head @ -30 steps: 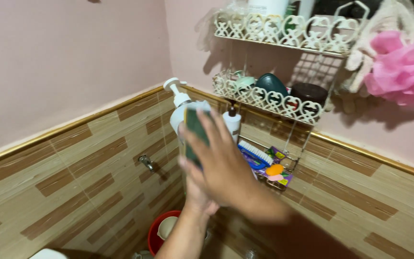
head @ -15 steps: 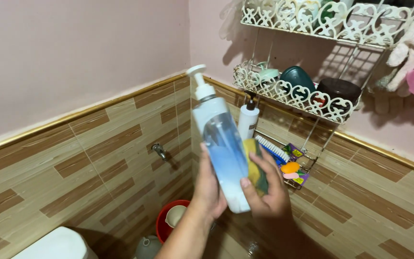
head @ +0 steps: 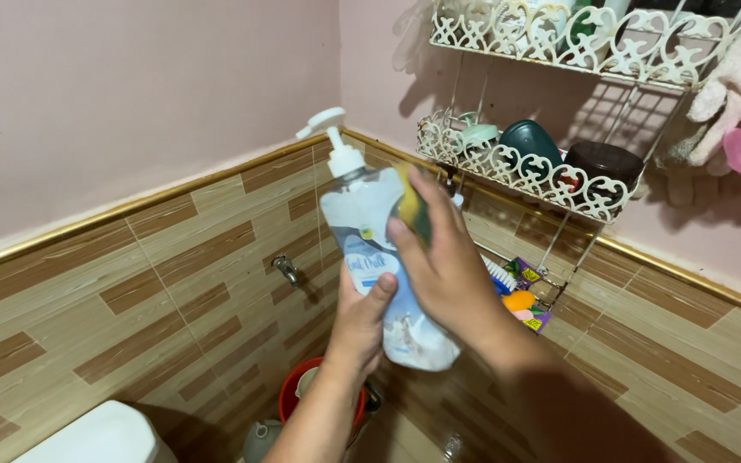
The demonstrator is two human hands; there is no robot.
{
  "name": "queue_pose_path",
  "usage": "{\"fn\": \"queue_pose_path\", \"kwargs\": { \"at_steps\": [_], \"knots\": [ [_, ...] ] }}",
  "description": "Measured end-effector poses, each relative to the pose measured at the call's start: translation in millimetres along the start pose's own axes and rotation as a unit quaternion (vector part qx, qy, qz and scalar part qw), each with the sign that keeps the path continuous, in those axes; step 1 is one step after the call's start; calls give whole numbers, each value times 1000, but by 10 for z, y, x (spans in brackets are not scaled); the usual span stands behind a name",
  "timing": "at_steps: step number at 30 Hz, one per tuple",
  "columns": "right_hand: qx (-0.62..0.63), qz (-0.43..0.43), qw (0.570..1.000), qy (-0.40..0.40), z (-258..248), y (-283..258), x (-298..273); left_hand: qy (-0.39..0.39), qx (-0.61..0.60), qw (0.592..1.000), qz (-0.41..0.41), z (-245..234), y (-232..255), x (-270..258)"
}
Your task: Scrubbing the bathroom floor with a brush, rinsing it with water, and organizing/wiping toiletries on a shelf.
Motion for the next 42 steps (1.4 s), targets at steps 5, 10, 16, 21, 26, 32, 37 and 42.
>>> {"fn": "queue_pose_path", "kwargs": {
  "at_steps": [5, 10, 16, 21, 26, 32, 37, 42],
  "knots": [
    [-170, -75, 982, 18, 218, -255, 138, 35, -2, 998, -51, 163, 42, -74],
    [-230, -133, 960, -87, 270, -116, -360, 151, 30, 986, -63, -2, 250, 39],
    [-224, -190, 950, -111, 300, 370, -1027, 197, 5, 980, -14, -309, 234, 137],
    [-193, -223, 955, -35, 198, 358, -1038, 169, -27, 974, -146, -93, 141, 86],
    [-89, -65, 992, -62, 40, 384, -507, 146, 21, 980, -135, -16, 50, 36],
    [34, -40, 997, -64, 1, 312, -600, 52, -144, 988, -26, 17, 53, -304],
    [18, -129, 985, -112, 20, 123, -624, 89, -146, 985, -15, -224, -160, -815],
    [76, -139, 970, -186, 353, -228, -597, 89, -39, 994, -41, 150, 83, -1443]
  ]
}}
Point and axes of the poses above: each hand's wrist, its own x-axis towards the middle knuckle, its own z-axis out of the palm, y = z × x, the point moved 2 cm from there along x, towards the middle knuckle, and after that the axes turned 11 degrees about z, right-handed, at the moved point
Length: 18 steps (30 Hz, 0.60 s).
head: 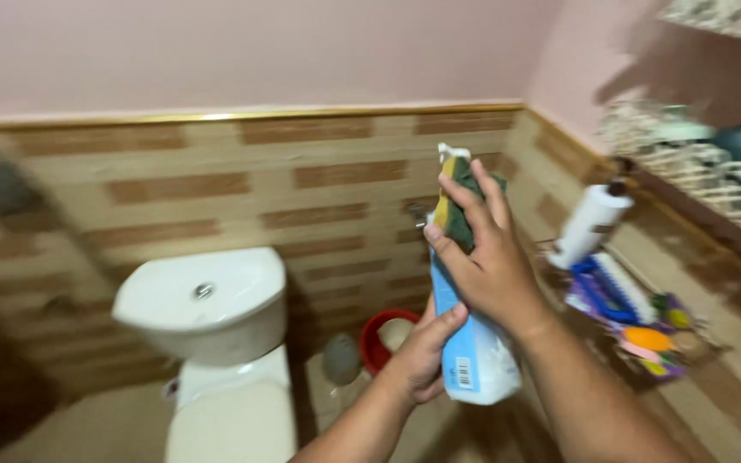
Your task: Scrubbing the bathroom floor with a brush, rinsing it with water, and organizing/wiping toiletries on a shelf.
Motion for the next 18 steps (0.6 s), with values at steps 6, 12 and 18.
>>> {"fn": "queue_pose_path", "kwargs": {
  "at_steps": [6, 12, 18],
  "knots": [
    [80, 20, 992, -97, 679, -196, -523, 137, -85, 987, 26, -593, 356, -324],
    [236, 125, 963, -31, 1416, -245, -1115, 224, 15, 946, 234, -792, 1172, -424],
    [647, 474, 595, -44, 2174, -266, -789, 263, 171, 889, 334, -1270, 1538, -556]
  ]
}}
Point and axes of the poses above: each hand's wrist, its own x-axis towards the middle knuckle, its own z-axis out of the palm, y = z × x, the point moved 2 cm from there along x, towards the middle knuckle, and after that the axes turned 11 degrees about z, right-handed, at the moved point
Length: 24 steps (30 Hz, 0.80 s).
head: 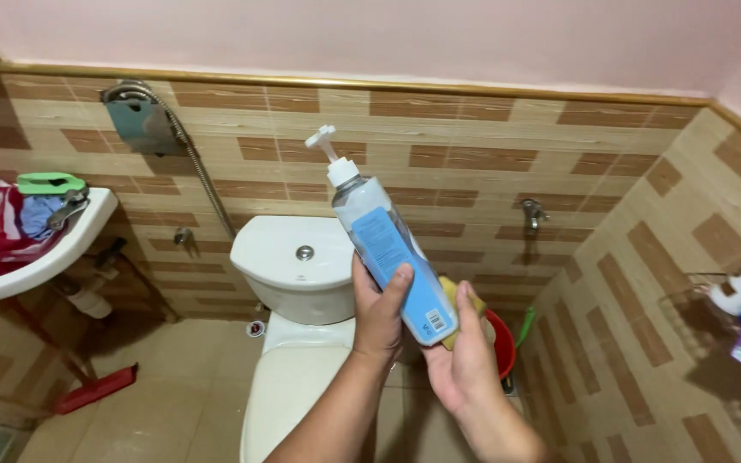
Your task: Scrubbing the bathroom floor with a brush, rinsing it with water, and organizing/wiping toiletries on a shelf.
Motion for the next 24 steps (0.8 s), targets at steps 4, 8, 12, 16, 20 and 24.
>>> {"fn": "queue_pose_path", "kwargs": {
  "at_steps": [4, 8, 12, 16, 20, 24],
  "knots": [
    [50, 141, 989, -13, 148, 273, 356, -38, 115, 990, 68, -402, 143, 327],
    [19, 244, 969, -24, 188, 599, 752, -67, 229, 968, 83, -913, 205, 744],
    [10, 286, 957, -44, 274, 838, 1066, -69, 317, 941, 102, -1462, 254, 1118],
    [17, 322, 946, -26, 456, 1053, 1327, -22, 345, 932, 110, -1938, 270, 1425],
    [-20, 320, 947, 13, 424, 1204, 1588, 36, 433, 895, 105, -2420, 297, 1699],
    [-23, 303, 952, 34, 522, 1187, 1696, 62, 546, 831, 85, -2882, 248, 1947]
  ]
}}
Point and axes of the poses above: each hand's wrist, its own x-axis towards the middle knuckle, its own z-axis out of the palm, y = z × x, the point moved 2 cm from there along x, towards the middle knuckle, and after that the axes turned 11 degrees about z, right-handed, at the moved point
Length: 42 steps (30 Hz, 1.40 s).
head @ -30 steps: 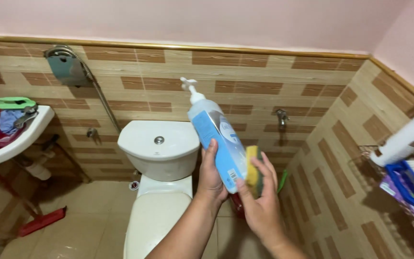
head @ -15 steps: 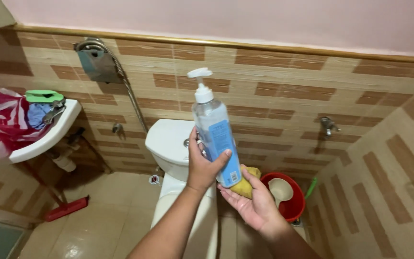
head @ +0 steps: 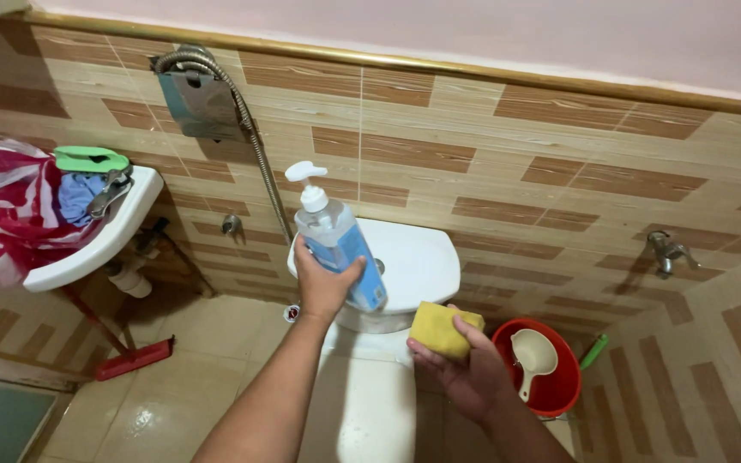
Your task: Scrubbing the bathroom floor with a brush, rinsing it with water, and organizing/wiping toiletries on a shelf.
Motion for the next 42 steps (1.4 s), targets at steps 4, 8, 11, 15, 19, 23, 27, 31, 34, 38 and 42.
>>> {"fn": "queue_pose_path", "kwargs": {
  "at_steps": [4, 8, 11, 15, 19, 23, 27, 31, 34, 38, 42],
  "knots": [
    [-11, -13, 1000, 17, -53, -87, 243, 14, 83, 996, -36, 41, -291, 160],
    [-6, -15, 1000, -5, -101, -132, 438, -2, 120, 992, -35, 78, -377, 282],
    [-20, -20, 1000, 8, -83, -123, 486, -6, 119, 993, -25, 104, -464, 349],
    [-26, -30, 999, 21, 38, -94, 400, -25, 110, 993, 25, 68, -470, 385],
    [-21, -38, 999, 16, 202, -153, 280, -62, 97, 993, -13, 29, -412, 351],
    [-3, -51, 999, -14, 87, -200, 330, -57, 109, 992, -5, 7, -388, 321],
    [-11, -103, 994, 19, -2, -248, 318, -69, 117, 991, -18, -39, -310, 262],
    [-30, -148, 987, 63, -226, -300, 322, -100, 91, 991, -10, -128, -415, 206],
    [-26, -161, 981, 106, -535, -344, 386, -121, 89, 987, -51, -179, -364, 246],
    [-3, -164, 974, 154, -956, -374, 423, -147, 114, 978, -94, -207, -298, 244],
    [37, -178, 968, 174, -1066, -336, 283, -130, 71, 984, -98, -193, -581, 106]
  ]
}}
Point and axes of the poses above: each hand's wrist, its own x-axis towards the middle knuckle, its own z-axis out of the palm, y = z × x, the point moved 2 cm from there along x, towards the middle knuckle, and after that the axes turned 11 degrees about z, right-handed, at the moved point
